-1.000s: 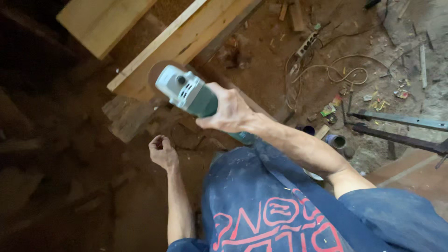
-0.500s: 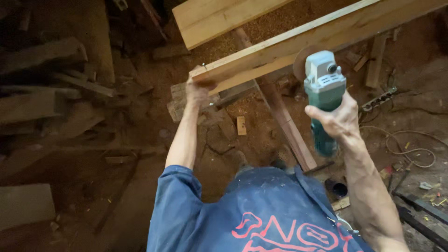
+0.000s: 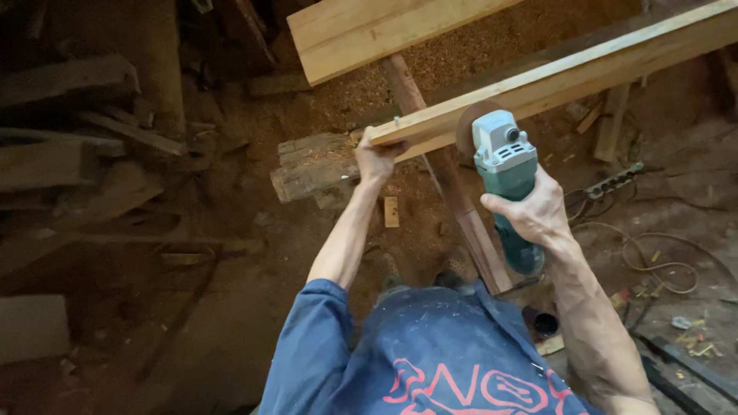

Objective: The person positions a long wooden plank on a workbench, then uses a hammer to drive nails into a narrow strip along the plank. They retrieve additional nails from a container and continue hammering. Finally, they use an angle grinder to cut or smooth the nail heads, producing sparks.

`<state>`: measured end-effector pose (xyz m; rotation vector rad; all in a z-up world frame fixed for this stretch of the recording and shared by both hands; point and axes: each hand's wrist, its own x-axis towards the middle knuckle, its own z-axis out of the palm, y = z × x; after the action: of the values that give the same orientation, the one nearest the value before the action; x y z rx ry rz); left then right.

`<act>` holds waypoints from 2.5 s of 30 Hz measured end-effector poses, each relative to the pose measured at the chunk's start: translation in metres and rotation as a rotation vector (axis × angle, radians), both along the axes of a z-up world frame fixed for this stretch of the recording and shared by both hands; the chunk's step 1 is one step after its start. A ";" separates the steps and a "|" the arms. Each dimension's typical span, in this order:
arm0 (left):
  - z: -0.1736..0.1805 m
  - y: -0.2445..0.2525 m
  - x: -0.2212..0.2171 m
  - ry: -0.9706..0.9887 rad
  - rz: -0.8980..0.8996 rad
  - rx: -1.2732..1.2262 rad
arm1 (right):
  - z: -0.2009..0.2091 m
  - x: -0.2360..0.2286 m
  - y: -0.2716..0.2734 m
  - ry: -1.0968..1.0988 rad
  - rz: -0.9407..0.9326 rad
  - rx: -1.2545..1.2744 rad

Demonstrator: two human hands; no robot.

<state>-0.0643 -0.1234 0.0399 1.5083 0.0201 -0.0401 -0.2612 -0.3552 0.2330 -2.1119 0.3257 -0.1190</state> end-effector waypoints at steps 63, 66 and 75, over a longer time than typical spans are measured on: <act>-0.001 -0.016 -0.010 -0.373 -0.117 0.430 | -0.006 0.050 0.059 0.186 0.233 0.018; -0.005 -0.019 -0.010 -0.370 -0.105 0.380 | -0.005 0.051 0.058 0.184 0.235 0.019; -0.012 -0.017 -0.006 -0.404 -0.116 0.430 | -0.007 0.056 0.057 0.230 0.226 0.054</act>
<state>-0.0704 -0.1408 0.0279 1.9216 -0.4056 0.1868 -0.2049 -0.2985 0.2257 -2.0960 0.2206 0.2638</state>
